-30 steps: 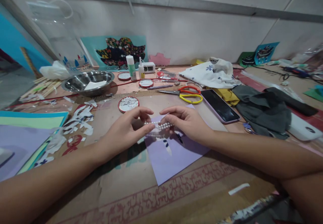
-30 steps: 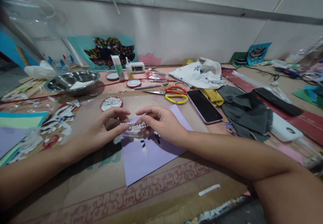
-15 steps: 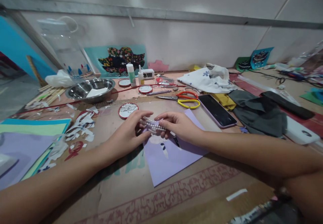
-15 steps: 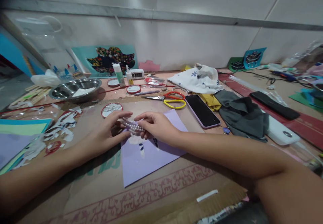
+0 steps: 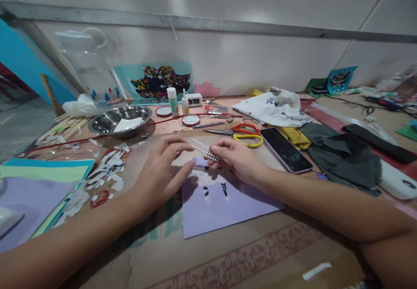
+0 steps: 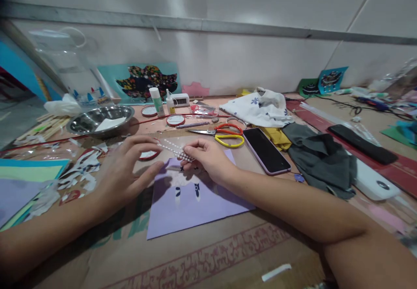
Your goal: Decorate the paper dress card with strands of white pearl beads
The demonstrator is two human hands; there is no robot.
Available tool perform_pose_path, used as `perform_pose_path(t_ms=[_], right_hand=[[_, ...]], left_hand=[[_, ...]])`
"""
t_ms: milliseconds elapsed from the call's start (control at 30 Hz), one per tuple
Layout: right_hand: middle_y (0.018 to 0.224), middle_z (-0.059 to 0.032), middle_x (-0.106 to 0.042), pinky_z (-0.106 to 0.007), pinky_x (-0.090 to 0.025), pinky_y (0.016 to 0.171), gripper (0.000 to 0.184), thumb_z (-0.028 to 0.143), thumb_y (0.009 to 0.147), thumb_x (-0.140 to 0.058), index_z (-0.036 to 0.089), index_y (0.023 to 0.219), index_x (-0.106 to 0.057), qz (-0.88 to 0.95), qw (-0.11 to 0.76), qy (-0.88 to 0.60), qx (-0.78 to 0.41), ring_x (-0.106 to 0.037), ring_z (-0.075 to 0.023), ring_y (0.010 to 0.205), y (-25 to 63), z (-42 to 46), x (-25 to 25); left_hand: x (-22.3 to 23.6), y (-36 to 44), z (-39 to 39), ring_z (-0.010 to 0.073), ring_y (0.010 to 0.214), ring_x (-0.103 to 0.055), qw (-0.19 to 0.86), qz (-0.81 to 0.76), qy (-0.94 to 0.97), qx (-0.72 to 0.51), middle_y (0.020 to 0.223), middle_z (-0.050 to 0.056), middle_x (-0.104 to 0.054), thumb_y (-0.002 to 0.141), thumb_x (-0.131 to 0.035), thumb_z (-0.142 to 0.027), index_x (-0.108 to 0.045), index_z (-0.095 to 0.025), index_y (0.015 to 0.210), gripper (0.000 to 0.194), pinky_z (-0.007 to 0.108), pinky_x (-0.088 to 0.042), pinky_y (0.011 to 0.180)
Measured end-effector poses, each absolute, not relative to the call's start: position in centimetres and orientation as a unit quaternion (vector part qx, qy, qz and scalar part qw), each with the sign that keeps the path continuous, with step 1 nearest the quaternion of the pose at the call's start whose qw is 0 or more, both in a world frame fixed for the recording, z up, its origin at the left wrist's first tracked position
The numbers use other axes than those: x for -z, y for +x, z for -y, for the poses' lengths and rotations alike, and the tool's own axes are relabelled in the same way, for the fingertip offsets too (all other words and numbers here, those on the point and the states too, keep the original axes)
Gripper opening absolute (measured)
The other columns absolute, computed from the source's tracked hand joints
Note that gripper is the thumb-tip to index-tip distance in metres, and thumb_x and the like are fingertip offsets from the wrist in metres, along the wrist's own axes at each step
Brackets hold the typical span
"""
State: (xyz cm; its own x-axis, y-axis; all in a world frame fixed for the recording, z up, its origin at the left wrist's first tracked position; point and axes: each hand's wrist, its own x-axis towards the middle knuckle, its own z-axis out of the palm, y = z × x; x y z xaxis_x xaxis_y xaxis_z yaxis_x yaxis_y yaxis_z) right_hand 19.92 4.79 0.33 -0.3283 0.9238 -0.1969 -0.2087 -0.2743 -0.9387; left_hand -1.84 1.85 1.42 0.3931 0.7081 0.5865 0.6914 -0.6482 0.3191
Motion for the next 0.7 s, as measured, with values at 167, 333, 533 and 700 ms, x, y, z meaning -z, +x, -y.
perform_pose_path(t_ms=[167,333,533,700], right_hand=[[0.075,-0.0020,-0.071,-0.024,-0.056,0.058,0.031,0.037,0.072,-0.085,0.016,0.083,-0.066,0.458,0.398,-0.386,-0.695,-0.068,-0.0122,0.063,19.9,-4.5,0.2],[0.078,-0.0027,-0.071,-0.025,-0.051,0.063,0.030,0.040,0.070,-0.086,0.015,0.082,-0.074,0.514,0.354,-0.389,-0.678,-0.064,-0.0117,0.069,20.2,-4.2,0.0],[0.082,-0.0027,-0.072,-0.024,-0.047,0.065,0.021,0.034,0.075,-0.082,0.016,0.084,-0.077,0.554,0.345,-0.383,-0.654,-0.062,-0.0106,0.071,20.3,-4.2,0.1],[0.071,0.0004,-0.069,-0.020,-0.044,0.051,0.023,0.032,0.076,-0.082,0.016,0.088,-0.070,0.509,0.345,-0.387,-0.687,-0.059,-0.0089,0.057,20.1,-4.0,0.4]], left_hand=[[-0.9,-1.1,-3.1,0.0226,0.102,-0.062,0.110,-0.412,0.838,-0.339,0.103,0.005,-0.066,0.098,-0.056,-0.031,-0.065,-0.022,0.103,0.014,0.040,-0.049,0.090],[-0.3,-1.0,-3.7,0.0204,0.091,-0.066,0.176,-0.409,0.820,-0.361,0.094,0.004,-0.072,0.095,-0.060,-0.029,-0.069,-0.022,0.094,0.011,0.036,-0.051,0.084],[-0.7,-1.5,-3.0,0.0193,0.090,-0.069,0.157,-0.377,0.838,-0.361,0.096,0.005,-0.075,0.095,-0.058,-0.023,-0.072,-0.021,0.098,0.014,0.034,-0.053,0.082],[-0.5,-1.5,-3.0,0.0206,0.092,-0.070,0.119,-0.358,0.857,-0.351,0.098,0.006,-0.076,0.096,-0.058,-0.029,-0.072,-0.021,0.104,0.017,0.036,-0.052,0.084]])
